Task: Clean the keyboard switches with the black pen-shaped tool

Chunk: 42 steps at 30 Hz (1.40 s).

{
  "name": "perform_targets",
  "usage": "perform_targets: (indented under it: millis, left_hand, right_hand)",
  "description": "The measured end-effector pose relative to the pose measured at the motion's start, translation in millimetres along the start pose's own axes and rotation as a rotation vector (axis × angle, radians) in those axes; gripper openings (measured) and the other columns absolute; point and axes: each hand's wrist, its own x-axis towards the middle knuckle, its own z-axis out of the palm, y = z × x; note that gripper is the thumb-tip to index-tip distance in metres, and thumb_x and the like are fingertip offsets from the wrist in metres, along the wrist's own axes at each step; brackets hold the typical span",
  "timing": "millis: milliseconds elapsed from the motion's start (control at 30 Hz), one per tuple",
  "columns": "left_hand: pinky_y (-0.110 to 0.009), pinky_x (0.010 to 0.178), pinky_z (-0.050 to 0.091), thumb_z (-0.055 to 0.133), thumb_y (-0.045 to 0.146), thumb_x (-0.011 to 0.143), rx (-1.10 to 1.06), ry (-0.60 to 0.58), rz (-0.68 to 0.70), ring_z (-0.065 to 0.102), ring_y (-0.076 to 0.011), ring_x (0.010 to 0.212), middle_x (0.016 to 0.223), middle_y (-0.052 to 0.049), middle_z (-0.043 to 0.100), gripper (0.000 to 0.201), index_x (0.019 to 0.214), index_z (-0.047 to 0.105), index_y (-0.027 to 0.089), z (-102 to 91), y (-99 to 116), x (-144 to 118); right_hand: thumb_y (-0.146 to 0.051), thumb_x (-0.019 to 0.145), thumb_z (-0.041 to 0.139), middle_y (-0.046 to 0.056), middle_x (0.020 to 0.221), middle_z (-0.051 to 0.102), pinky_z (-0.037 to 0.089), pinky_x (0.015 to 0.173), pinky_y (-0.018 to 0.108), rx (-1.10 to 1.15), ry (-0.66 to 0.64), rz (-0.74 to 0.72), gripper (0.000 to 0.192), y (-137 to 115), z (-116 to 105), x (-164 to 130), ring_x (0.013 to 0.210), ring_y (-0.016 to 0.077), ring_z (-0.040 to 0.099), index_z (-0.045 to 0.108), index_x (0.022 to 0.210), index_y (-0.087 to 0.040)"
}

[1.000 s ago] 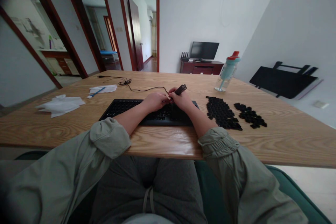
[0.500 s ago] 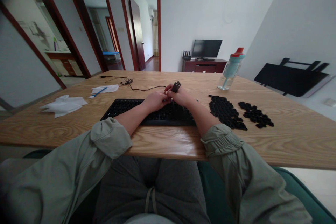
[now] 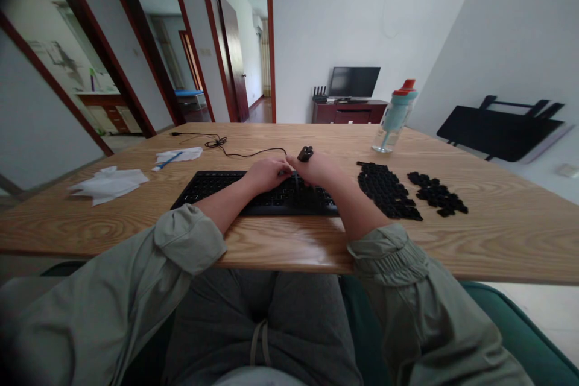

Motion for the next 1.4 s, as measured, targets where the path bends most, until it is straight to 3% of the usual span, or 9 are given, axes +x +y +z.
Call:
perform_targets:
  millis: [100, 267, 433, 667, 933, 1200, 1400]
  left_hand:
    - [-0.03, 0.082, 0.049, 0.052, 0.027, 0.087, 0.004, 0.004, 0.05, 0.064, -0.0202, 0.095, 0.101, -0.004, 0.072, 0.024, 0.096, 0.075, 0.024, -2.3, -2, -1]
    - [-0.029, 0.079, 0.048, 0.056, 0.03, 0.085, -0.088, -0.016, -0.006, 0.064, -0.0182, 0.088, 0.095, -0.003, 0.073, 0.023, 0.095, 0.074, 0.023, -5.2, -17, -5]
    - [-0.027, 0.076, 0.047, 0.057, 0.031, 0.084, -0.138, -0.009, -0.013, 0.063, -0.0164, 0.084, 0.093, -0.002, 0.073, 0.022, 0.095, 0.074, 0.023, -2.4, -25, -7]
    - [-0.028, 0.082, 0.047, 0.055, 0.028, 0.086, -0.059, -0.038, 0.023, 0.064, -0.0177, 0.091, 0.098, -0.003, 0.072, 0.023, 0.095, 0.075, 0.024, -2.3, -11, -1]
    - [-0.03, 0.081, 0.048, 0.05, 0.028, 0.088, 0.04, 0.0, 0.062, 0.065, -0.0201, 0.095, 0.102, -0.004, 0.072, 0.025, 0.097, 0.073, 0.024, 3.1, -7, 2]
    - [-0.03, 0.08, 0.049, 0.048, 0.032, 0.091, 0.047, -0.01, 0.032, 0.065, -0.0213, 0.093, 0.099, -0.007, 0.071, 0.027, 0.094, 0.072, 0.021, 2.0, -4, 1]
    - [-0.031, 0.082, 0.048, 0.051, 0.032, 0.089, 0.044, -0.008, 0.015, 0.064, -0.0219, 0.097, 0.102, -0.007, 0.07, 0.025, 0.098, 0.071, 0.022, 0.5, -3, 0]
  right_hand:
    - [-0.05, 0.092, 0.044, 0.011, 0.074, 0.067, 0.042, 0.048, 0.03, 0.064, -0.032, 0.034, 0.039, -3, 1, -7, 0.053, 0.0197, 0.06, 0.064, 0.09, -0.016]
    - [-0.041, 0.089, 0.053, 0.009, 0.084, 0.069, 0.045, 0.048, 0.027, 0.22, -0.09, -0.021, 0.028, 10, 8, -8, 0.056, 0.0177, 0.063, 0.062, 0.105, -0.02]
    - [-0.029, 0.083, 0.06, 0.003, 0.075, 0.069, 0.046, 0.054, 0.025, 0.121, -0.013, -0.198, 0.029, 23, 11, -4, 0.055, 0.0135, 0.059, 0.064, 0.111, -0.022]
    - [-0.013, 0.077, 0.06, 0.005, 0.081, 0.071, 0.047, 0.068, 0.027, -0.012, 0.078, -0.309, 0.034, 13, 3, -10, 0.07, 0.0159, 0.063, 0.071, 0.108, -0.018]
    - [-0.018, 0.077, 0.059, 0.004, 0.081, 0.072, 0.047, 0.063, 0.026, 0.05, 0.145, -0.342, 0.031, 25, 13, 2, 0.066, 0.0145, 0.061, 0.072, 0.105, -0.019]
    - [-0.022, 0.077, 0.061, 0.003, 0.091, 0.072, 0.052, 0.078, 0.029, 0.244, 0.134, -0.508, 0.024, 35, 25, 21, 0.081, 0.017, 0.065, 0.071, 0.099, -0.02]
    - [-0.026, 0.075, 0.064, 0.004, 0.093, 0.071, 0.053, 0.077, 0.03, 0.317, 0.094, -0.467, 0.024, 36, 25, 28, 0.082, 0.0168, 0.064, 0.069, 0.097, -0.019]
